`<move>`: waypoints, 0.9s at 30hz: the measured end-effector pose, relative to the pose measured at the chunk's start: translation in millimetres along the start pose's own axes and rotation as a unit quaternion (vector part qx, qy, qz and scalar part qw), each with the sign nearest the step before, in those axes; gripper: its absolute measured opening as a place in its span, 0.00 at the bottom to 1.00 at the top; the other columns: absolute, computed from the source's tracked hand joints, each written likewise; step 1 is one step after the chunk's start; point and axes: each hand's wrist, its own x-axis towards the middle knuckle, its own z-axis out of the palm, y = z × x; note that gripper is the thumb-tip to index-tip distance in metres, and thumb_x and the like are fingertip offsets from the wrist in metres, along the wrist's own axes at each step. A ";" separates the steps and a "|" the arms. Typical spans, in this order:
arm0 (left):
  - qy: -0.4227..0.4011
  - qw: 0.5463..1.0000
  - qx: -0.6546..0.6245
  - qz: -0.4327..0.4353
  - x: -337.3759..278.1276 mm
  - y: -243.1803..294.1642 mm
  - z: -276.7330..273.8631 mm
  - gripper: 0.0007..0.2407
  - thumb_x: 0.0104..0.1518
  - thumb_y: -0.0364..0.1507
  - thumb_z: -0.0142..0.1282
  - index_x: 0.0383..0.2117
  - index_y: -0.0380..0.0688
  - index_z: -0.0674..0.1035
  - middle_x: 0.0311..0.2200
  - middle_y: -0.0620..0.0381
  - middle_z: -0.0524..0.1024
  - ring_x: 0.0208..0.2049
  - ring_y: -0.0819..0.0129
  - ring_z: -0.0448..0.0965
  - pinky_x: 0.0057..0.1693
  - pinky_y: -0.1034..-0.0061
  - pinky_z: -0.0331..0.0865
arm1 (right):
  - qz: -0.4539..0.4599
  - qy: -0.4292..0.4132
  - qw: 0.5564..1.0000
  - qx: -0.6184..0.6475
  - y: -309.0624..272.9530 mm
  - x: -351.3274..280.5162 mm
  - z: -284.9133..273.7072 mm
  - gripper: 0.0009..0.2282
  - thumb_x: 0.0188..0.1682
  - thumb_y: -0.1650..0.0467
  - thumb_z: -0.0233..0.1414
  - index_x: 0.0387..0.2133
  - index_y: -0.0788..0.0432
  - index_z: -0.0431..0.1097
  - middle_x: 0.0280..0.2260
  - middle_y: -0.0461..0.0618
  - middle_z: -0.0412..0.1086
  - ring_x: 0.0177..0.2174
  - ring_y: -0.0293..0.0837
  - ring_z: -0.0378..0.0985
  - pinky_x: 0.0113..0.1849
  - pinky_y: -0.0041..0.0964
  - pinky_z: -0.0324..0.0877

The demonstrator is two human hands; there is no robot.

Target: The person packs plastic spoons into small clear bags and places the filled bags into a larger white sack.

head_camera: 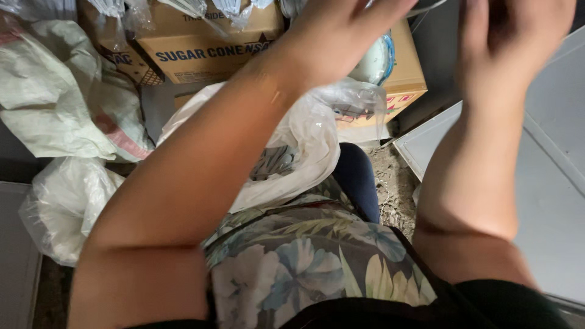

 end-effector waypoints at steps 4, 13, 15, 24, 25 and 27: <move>0.006 0.998 -0.002 0.065 -88.0 41.9 -38.6 0.06 0.70 0.29 0.54 0.46 0.40 0.74 0.47 0.47 0.74 0.52 0.54 0.76 0.58 0.62 0.70 | 0.034 -0.162 0.955 0.248 -38.0 -79.4 38.6 0.04 0.56 0.77 0.58 0.36 0.61 0.70 0.43 0.51 0.75 0.41 0.44 0.80 0.41 0.37 0.77; -0.157 0.956 -0.016 -0.249 -273.0 64.8 -32.2 0.10 0.55 0.28 0.60 0.42 0.44 0.80 0.48 0.47 0.77 0.51 0.50 0.77 0.55 0.63 0.71 | -0.075 -0.732 0.675 0.048 -86.4 -263.3 328.3 0.15 0.44 0.68 0.58 0.44 0.58 0.77 0.44 0.57 0.76 0.40 0.50 0.77 0.44 0.45 0.70; -0.144 0.920 -0.074 -0.358 -302.2 67.6 -32.1 0.11 0.55 0.27 0.59 0.44 0.43 0.80 0.47 0.50 0.78 0.49 0.57 0.79 0.51 0.68 0.74 | -0.051 -0.749 0.661 -0.002 -81.2 -267.7 344.1 0.15 0.44 0.67 0.57 0.44 0.58 0.77 0.44 0.57 0.76 0.41 0.51 0.77 0.44 0.45 0.71; -0.044 0.784 -0.233 -0.574 -387.9 -14.3 0.5 0.12 0.62 0.29 0.56 0.49 0.38 0.79 0.36 0.56 0.79 0.36 0.73 0.77 0.45 0.78 0.73 | 0.004 -0.772 0.634 -0.049 -96.4 -268.1 364.3 0.14 0.47 0.66 0.54 0.45 0.57 0.76 0.45 0.58 0.76 0.43 0.53 0.77 0.46 0.47 0.71; -0.028 0.784 -0.244 -0.570 -388.9 -20.6 5.2 0.12 0.62 0.28 0.56 0.49 0.38 0.79 0.37 0.57 0.80 0.37 0.73 0.78 0.45 0.78 0.74 | 0.006 -0.779 0.625 -0.054 -94.1 -277.0 357.0 0.14 0.47 0.66 0.54 0.45 0.57 0.76 0.45 0.58 0.76 0.43 0.53 0.78 0.46 0.47 0.71; -0.030 0.792 -0.225 -0.567 -388.0 -25.9 10.3 0.12 0.61 0.28 0.56 0.49 0.39 0.79 0.37 0.58 0.80 0.37 0.74 0.78 0.46 0.79 0.74 | 0.004 -0.786 0.615 -0.059 -89.9 -281.0 357.7 0.14 0.48 0.66 0.53 0.46 0.57 0.76 0.46 0.58 0.76 0.43 0.53 0.78 0.47 0.47 0.71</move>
